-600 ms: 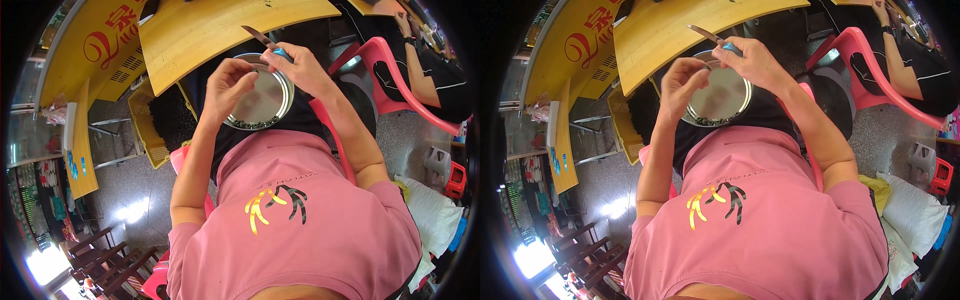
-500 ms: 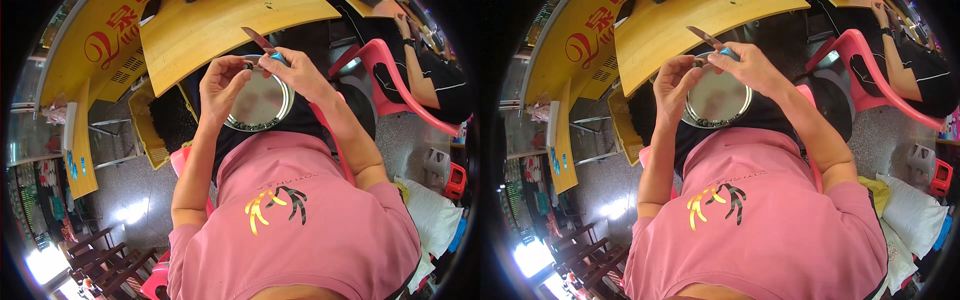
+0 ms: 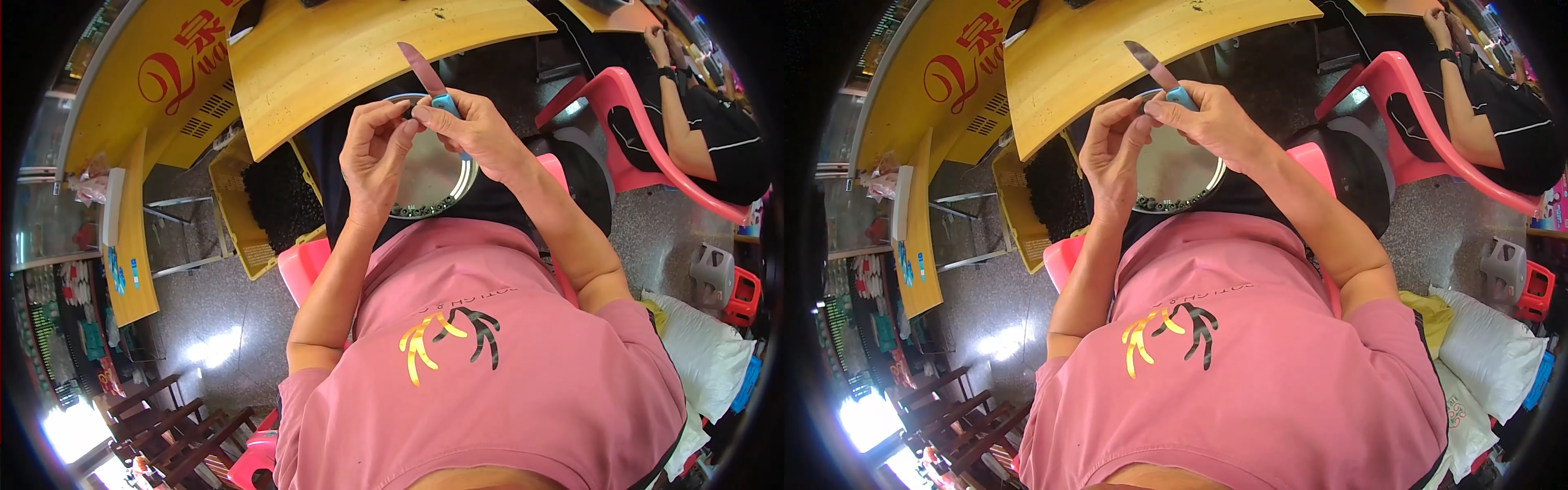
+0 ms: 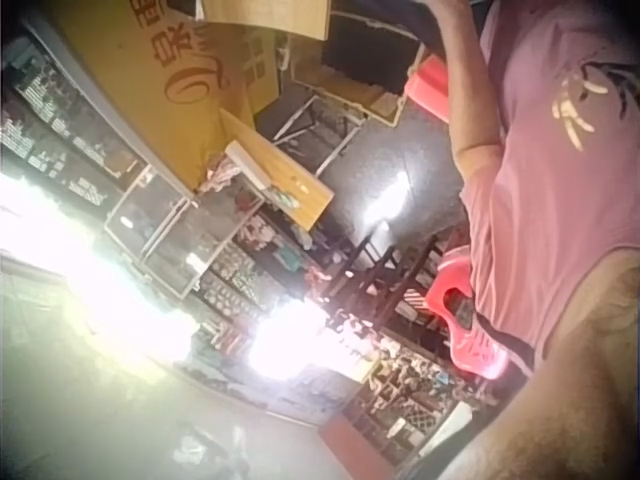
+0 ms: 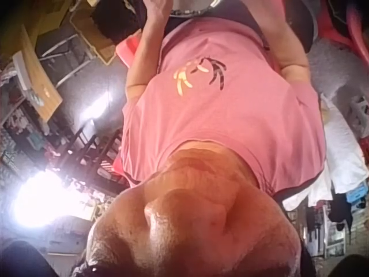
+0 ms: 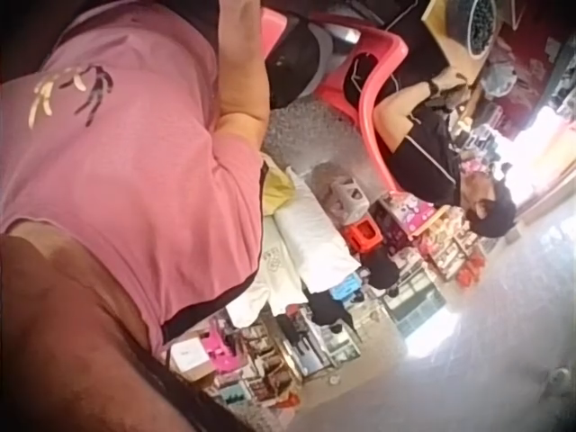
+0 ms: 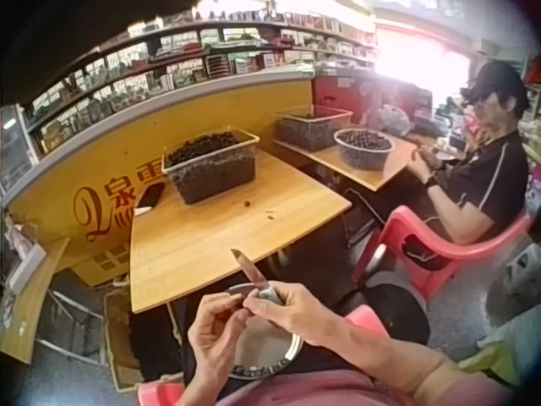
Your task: Trim the stems of black berries using a small knife and sort them into containers.
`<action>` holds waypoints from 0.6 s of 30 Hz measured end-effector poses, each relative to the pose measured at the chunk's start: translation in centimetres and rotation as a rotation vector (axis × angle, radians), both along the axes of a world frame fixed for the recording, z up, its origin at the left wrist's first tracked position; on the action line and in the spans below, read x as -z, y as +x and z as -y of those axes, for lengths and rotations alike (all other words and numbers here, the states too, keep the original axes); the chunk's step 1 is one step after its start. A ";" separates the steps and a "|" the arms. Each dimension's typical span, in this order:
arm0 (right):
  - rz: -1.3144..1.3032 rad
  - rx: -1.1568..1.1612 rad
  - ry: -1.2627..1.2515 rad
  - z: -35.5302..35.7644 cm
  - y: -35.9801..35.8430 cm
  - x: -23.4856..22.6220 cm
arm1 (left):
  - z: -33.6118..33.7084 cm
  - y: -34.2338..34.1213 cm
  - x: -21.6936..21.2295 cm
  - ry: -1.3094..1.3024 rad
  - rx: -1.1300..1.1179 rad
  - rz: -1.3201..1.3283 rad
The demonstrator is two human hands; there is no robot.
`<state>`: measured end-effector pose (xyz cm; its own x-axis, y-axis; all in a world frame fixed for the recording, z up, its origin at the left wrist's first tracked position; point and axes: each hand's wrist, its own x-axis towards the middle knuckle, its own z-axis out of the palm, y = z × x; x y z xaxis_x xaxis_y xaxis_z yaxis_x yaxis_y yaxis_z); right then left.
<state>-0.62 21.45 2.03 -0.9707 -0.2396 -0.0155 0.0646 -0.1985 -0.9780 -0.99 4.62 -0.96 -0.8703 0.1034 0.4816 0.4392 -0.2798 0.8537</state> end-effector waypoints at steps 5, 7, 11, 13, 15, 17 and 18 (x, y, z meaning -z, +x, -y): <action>0.009 0.018 0.012 -0.4 -0.1 -0.8 | 0.0 0.2 -0.8 0.052 0.054 0.106; -0.015 0.003 0.062 -0.8 -0.1 -1.1 | 0.2 0.1 -0.9 0.028 0.058 0.148; -0.037 0.002 0.045 -0.9 -0.1 -1.1 | 0.4 -0.1 -0.9 0.044 0.092 0.162; -0.038 -0.015 0.029 -0.8 0.0 -1.5 | 0.4 -0.1 -1.1 0.024 0.076 0.200; -0.033 0.001 0.018 -0.7 0.1 -1.4 | 0.2 0.1 -1.4 0.010 0.093 0.189; -0.027 0.016 0.007 -0.6 0.1 -1.2 | 0.2 0.2 -1.5 -0.003 0.109 0.179; -0.017 0.012 -0.028 -0.5 0.1 -1.1 | 0.3 0.2 -1.4 -0.002 0.120 0.175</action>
<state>-0.51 22.00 3.15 -0.9735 -0.2284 0.0072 0.0459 -0.2265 -0.9729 -0.78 4.36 0.44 -0.9220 0.2120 0.3240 0.2481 -0.3189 0.9147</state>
